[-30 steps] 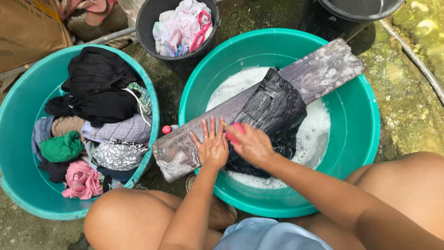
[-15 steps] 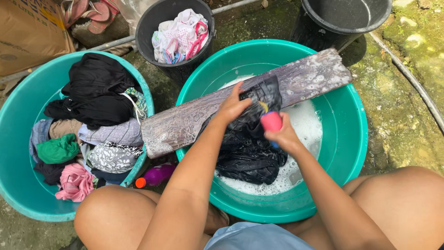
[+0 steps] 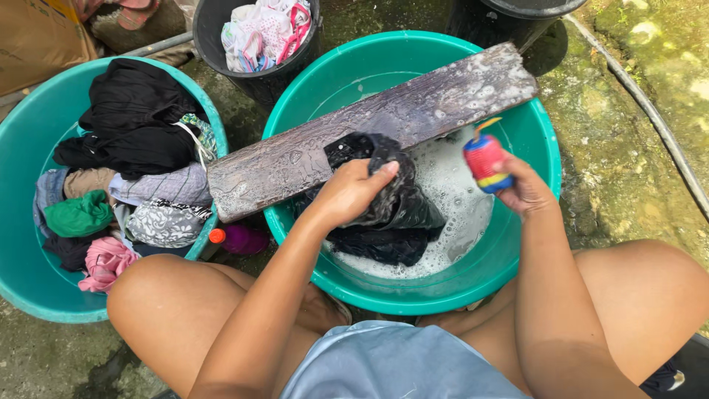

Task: The person scrubs several items of clothing by hand in green basins, using a wooden washboard and a brush to clean a green shirt and a pair of dark pants.

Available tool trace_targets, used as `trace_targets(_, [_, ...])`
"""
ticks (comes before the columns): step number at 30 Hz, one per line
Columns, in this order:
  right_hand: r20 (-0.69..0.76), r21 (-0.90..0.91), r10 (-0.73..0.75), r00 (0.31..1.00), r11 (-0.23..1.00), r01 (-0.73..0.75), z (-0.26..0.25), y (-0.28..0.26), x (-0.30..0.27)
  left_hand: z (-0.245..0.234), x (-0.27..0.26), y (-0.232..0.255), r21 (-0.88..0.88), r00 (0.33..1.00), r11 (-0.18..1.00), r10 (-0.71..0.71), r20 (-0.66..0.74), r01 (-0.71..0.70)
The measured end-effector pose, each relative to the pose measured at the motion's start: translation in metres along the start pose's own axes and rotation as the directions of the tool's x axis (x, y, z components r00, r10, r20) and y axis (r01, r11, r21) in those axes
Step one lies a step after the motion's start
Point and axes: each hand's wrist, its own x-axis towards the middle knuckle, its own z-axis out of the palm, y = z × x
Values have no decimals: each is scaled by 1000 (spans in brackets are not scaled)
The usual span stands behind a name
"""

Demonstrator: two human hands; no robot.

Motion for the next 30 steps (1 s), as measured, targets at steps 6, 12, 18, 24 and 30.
trace_targets(6, [-110, -380, 646, 755, 675, -632, 10, 128, 26, -39, -64, 32, -659, 992, 746, 21, -122, -96])
trace_targets(12, [-93, -617, 408, 908, 692, -374, 48, 178, 26, -66, -89, 23, -794, 969, 586, -56, -240, -163])
trace_targets(18, [-328, -341, -210, 921, 936, 92, 64, -9, -4, -101, -118, -4, -790, 879, 501, -112, -463, -352])
trace_targets(24, [-144, -263, -570, 809, 810, 524, 93, -93, -60, -109, -89, -101, -492, 750, 784, -53, -660, -377])
trace_targets(30, [-323, -864, 514, 795, 182, -469, 27, -63, 5, -53, -38, -226, 452, 872, 832, -447, 199, 323])
